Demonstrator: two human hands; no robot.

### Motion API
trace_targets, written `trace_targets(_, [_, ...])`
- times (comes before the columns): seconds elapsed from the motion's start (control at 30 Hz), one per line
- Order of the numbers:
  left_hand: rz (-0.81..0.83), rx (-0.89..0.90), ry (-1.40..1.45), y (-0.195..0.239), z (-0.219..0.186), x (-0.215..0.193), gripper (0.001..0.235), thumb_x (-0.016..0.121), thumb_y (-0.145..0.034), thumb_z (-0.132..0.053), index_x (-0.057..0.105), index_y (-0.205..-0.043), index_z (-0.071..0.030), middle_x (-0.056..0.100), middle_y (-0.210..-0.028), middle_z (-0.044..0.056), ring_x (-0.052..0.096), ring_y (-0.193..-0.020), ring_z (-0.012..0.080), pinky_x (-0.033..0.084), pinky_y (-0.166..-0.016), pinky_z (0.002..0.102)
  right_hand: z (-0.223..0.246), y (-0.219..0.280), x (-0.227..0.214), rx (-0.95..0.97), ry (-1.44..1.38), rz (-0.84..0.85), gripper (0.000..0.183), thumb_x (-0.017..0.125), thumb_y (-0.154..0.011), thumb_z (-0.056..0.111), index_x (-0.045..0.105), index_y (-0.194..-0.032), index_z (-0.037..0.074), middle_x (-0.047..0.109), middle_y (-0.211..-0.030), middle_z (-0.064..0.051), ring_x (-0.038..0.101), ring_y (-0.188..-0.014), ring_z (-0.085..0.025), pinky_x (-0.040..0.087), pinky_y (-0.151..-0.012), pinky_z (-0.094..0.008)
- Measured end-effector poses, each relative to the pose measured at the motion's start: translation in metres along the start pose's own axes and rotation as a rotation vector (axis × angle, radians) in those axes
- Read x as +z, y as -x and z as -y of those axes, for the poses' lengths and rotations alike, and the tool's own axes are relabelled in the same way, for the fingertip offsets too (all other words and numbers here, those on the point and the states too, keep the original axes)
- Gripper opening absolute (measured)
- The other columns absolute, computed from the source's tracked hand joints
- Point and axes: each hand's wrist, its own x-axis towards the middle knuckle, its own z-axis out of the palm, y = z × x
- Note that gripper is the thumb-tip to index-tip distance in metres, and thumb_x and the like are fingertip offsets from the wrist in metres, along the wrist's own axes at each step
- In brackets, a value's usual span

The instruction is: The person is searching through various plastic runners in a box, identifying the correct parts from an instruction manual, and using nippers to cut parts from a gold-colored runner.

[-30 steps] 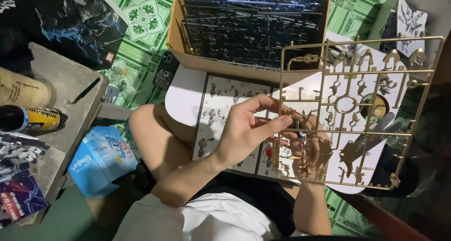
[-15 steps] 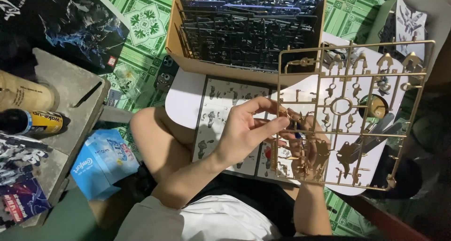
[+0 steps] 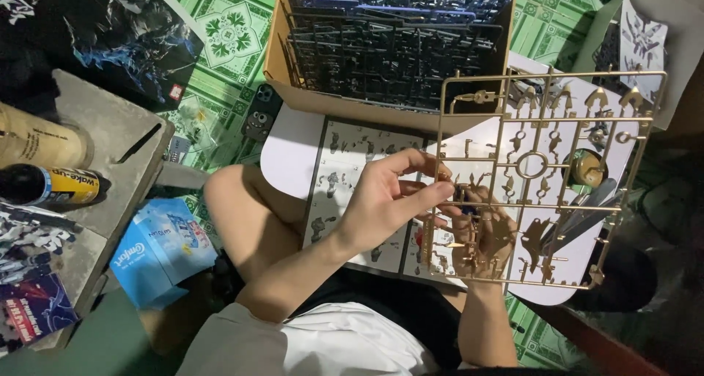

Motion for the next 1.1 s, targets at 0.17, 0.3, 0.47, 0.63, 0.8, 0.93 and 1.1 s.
trace_targets(0.17, [0.021,-0.001,-0.001,0.0,0.003,-0.002,0.031,0.071,-0.085,-0.018,0.06,-0.1,0.007,0.061,-0.09,0.019,0.069,-0.075,0.0266,0.063,-0.056,0.038,0.0,0.004,0.001,-0.142,0.094,0.056,0.048,0.066,-0.083,0.056,0.061,-0.113,0.018,0.065,-0.097,0.003,0.064,-0.078,-0.017,0.056,-0.058,-0.028])
trace_targets(0.3, [0.023,-0.029,0.044,0.004,0.007,-0.011,0.028,0.071,-0.085,-0.013,0.06,-0.1,0.008,0.06,-0.091,0.02,0.07,-0.073,0.0318,0.063,-0.056,0.043,0.009,0.004,-0.004,-0.211,0.135,0.062,0.049,0.067,-0.082,0.056,0.061,-0.114,0.018,0.066,-0.099,0.002,0.065,-0.081,-0.017,0.058,-0.06,-0.029])
trace_targets(0.47, [-0.003,-0.09,0.048,0.008,0.03,-0.029,0.023,0.067,-0.087,-0.009,0.057,-0.099,0.008,0.06,-0.091,0.016,0.07,-0.073,0.0322,0.063,-0.055,0.043,0.023,0.017,-0.029,-0.343,0.222,0.068,0.051,0.069,-0.081,0.056,0.062,-0.115,0.018,0.069,-0.103,0.0,0.068,-0.086,-0.019,0.061,-0.062,-0.03])
trace_targets(0.63, [0.065,-0.3,-0.01,0.004,0.057,-0.052,0.013,0.061,-0.09,-0.004,0.054,-0.098,0.003,0.053,-0.096,0.012,0.07,-0.072,0.0291,0.067,-0.063,0.039,0.015,0.05,0.005,-0.35,0.233,-0.178,0.049,0.059,-0.083,0.041,0.057,-0.116,0.005,0.068,-0.101,-0.008,0.064,-0.063,-0.019,0.046,-0.043,-0.024])
trace_targets(0.8, [-0.014,-0.517,-0.156,0.0,0.059,-0.044,0.008,0.059,-0.088,-0.005,0.053,-0.092,-0.003,0.053,-0.09,0.009,0.072,-0.071,0.027,0.065,-0.065,0.034,0.011,0.058,-0.008,-0.393,0.245,-0.242,0.024,0.064,-0.085,0.008,0.059,-0.108,0.004,0.066,-0.091,-0.011,0.059,-0.053,-0.019,0.055,-0.048,-0.027])
trace_targets(0.93, [0.039,-0.61,-0.258,-0.004,0.065,-0.039,0.021,0.061,-0.087,-0.009,0.056,-0.106,0.001,0.058,-0.107,0.014,0.072,-0.076,0.0251,0.063,-0.064,0.029,0.012,0.059,-0.02,-0.401,0.32,-0.332,0.027,0.065,-0.086,0.013,0.058,-0.11,0.002,0.065,-0.088,-0.009,0.055,-0.052,-0.017,0.051,-0.048,-0.026])
trace_targets(1.1, [0.054,-0.627,-0.332,-0.012,0.062,-0.031,0.021,0.061,-0.089,-0.013,0.059,-0.105,0.0,0.059,-0.106,0.015,0.073,-0.077,0.0239,0.063,-0.058,0.029,0.015,0.058,-0.02,-0.449,0.195,-0.304,0.027,0.064,-0.086,0.01,0.056,-0.11,-0.001,0.065,-0.088,-0.01,0.057,-0.05,-0.016,0.051,-0.046,-0.024])
